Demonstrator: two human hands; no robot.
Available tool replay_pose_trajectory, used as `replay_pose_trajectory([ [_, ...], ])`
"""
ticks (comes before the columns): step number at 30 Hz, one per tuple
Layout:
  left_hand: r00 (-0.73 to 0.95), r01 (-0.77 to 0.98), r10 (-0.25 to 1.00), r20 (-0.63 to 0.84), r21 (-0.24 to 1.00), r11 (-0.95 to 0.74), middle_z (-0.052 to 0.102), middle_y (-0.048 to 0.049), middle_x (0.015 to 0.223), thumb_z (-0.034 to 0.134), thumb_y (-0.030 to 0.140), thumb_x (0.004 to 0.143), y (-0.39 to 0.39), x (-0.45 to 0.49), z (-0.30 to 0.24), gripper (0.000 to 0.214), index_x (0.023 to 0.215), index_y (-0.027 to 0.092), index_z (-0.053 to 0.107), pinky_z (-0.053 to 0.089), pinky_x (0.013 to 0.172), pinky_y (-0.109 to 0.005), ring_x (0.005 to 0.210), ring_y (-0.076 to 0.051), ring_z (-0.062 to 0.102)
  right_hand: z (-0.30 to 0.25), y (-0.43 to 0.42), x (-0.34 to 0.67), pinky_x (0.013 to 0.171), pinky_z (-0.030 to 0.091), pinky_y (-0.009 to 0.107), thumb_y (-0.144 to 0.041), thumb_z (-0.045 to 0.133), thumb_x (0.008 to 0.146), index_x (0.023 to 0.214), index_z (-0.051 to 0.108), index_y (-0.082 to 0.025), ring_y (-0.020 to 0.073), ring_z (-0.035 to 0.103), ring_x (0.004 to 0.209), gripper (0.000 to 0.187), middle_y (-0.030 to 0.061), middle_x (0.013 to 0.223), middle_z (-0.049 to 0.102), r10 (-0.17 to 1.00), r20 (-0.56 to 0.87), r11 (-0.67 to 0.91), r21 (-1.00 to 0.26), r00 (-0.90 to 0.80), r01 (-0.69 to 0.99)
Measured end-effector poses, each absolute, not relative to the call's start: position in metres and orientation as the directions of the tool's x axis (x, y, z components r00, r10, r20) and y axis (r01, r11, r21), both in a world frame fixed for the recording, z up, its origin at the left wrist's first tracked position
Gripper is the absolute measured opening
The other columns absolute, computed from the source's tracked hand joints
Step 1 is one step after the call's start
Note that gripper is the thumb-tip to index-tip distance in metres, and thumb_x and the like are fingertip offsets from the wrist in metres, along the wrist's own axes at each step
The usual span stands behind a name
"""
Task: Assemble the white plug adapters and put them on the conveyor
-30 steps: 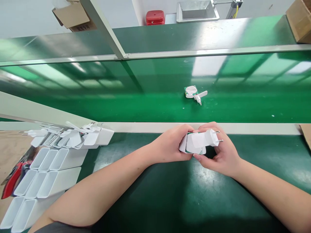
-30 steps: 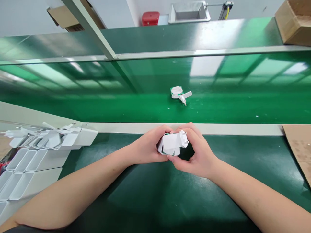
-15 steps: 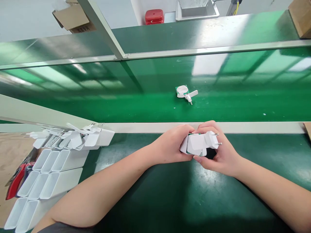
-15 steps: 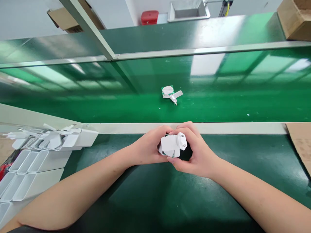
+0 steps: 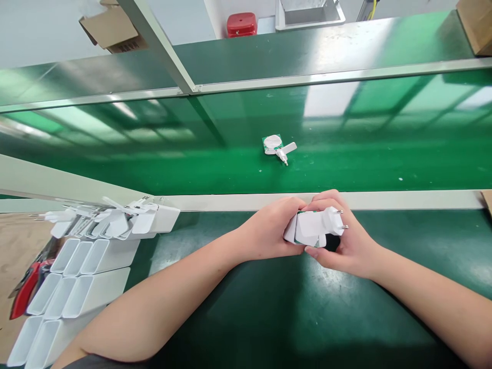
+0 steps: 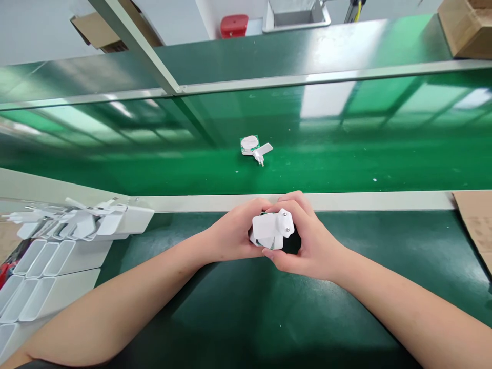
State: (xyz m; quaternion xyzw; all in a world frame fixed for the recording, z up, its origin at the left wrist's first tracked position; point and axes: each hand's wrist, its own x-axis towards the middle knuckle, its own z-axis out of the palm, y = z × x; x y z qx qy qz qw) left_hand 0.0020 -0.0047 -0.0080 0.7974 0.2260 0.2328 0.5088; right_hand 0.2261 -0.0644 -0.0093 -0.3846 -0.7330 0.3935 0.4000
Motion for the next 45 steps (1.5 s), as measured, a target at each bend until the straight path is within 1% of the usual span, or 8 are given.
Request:
replay_pose_trajectory([
  [5,0.793,0.117,0.591,0.148,0.915,-0.385,0.07,-0.0051,0.105,0.085,0.03,0.086,-0.0042,0.0015,-0.0066,0.04,0.113,0.022,0.056,0.048,0.071,-0.032,0.087,-0.02,0.065,-0.01,-0.0645,0.2265,0.095,0.06,0.048,-0.027,0.085,0.086,0.142,0.055,-0.033,0.0317,0.056,0.116,0.063,0.0102,0.126,0.053,0.882,0.272,0.386,-0.886,-0.385,0.258],
  [11,0.783,0.132,0.605,0.148,0.91,-0.394,0.07,-0.006,0.108,0.087,0.031,0.084,-0.0048,0.0001,-0.0107,0.044,0.114,0.023,0.056,0.051,0.074,-0.033,0.093,-0.023,0.065,-0.0099,-0.0644,0.2267,0.095,0.06,0.049,-0.027,0.084,0.086,0.14,0.056,-0.033,0.032,0.055,0.117,0.061,0.01,0.126,0.053,0.883,0.26,0.375,-0.891,-0.39,0.257],
  [15,0.781,0.128,0.606,0.152,0.911,-0.393,0.07,-0.0058,0.107,0.087,0.032,0.084,-0.0048,-0.0002,-0.0118,0.044,0.115,0.023,0.056,0.051,0.074,-0.033,0.092,-0.022,0.065,-0.0095,-0.0645,0.2264,0.095,0.06,0.049,-0.027,0.084,0.086,0.14,0.056,-0.034,0.0313,0.056,0.115,0.06,0.0094,0.125,0.053,0.888,0.25,0.363,-0.896,-0.386,0.256],
  [20,0.789,0.139,0.599,0.136,0.911,-0.389,0.07,-0.0068,0.11,0.087,0.032,0.084,-0.004,-0.0001,-0.0111,0.044,0.114,0.023,0.056,0.053,0.077,-0.035,0.095,-0.024,0.067,-0.0089,-0.0642,0.2262,0.093,0.06,0.048,-0.028,0.084,0.087,0.139,0.056,-0.034,0.0315,0.056,0.115,0.06,0.0092,0.124,0.054,0.887,0.253,0.367,-0.894,-0.387,0.257],
  [29,0.792,0.127,0.596,0.134,0.918,-0.375,0.071,-0.005,0.106,0.085,0.031,0.085,-0.0045,0.0022,-0.0071,0.039,0.112,0.023,0.057,0.051,0.072,-0.032,0.09,-0.022,0.067,-0.0091,-0.0643,0.2261,0.091,0.059,0.047,-0.027,0.084,0.086,0.138,0.057,-0.033,0.0308,0.056,0.113,0.06,0.0089,0.123,0.053,0.891,0.244,0.352,-0.905,-0.383,0.241],
  [34,0.788,0.113,0.599,0.141,0.924,-0.366,0.071,-0.0056,0.108,0.086,0.029,0.083,-0.0044,0.0025,-0.0061,0.043,0.116,0.023,0.059,0.051,0.072,-0.032,0.09,-0.022,0.068,-0.0082,-0.064,0.2259,0.089,0.06,0.046,-0.026,0.083,0.086,0.138,0.056,-0.033,0.0301,0.057,0.111,0.059,0.0085,0.122,0.052,0.89,0.248,0.353,-0.906,-0.382,0.234],
  [40,0.792,0.116,0.597,0.129,0.928,-0.353,0.071,-0.0046,0.103,0.085,0.03,0.085,-0.005,0.0029,-0.005,0.038,0.11,0.023,0.058,0.049,0.068,-0.031,0.085,-0.021,0.067,-0.0082,-0.0637,0.2264,0.09,0.061,0.049,-0.027,0.084,0.085,0.137,0.057,-0.033,0.0318,0.058,0.112,0.059,0.0095,0.122,0.054,0.891,0.243,0.355,-0.898,-0.382,0.258],
  [45,0.785,0.106,0.599,0.158,0.919,-0.38,0.071,-0.0056,0.106,0.086,0.029,0.084,-0.005,0.0025,-0.0052,0.038,0.111,0.023,0.06,0.05,0.07,-0.032,0.088,-0.021,0.068,-0.0091,-0.0639,0.2264,0.089,0.06,0.047,-0.027,0.084,0.084,0.135,0.057,-0.032,0.0311,0.057,0.111,0.058,0.0093,0.122,0.053,0.893,0.239,0.348,-0.904,-0.382,0.248],
])
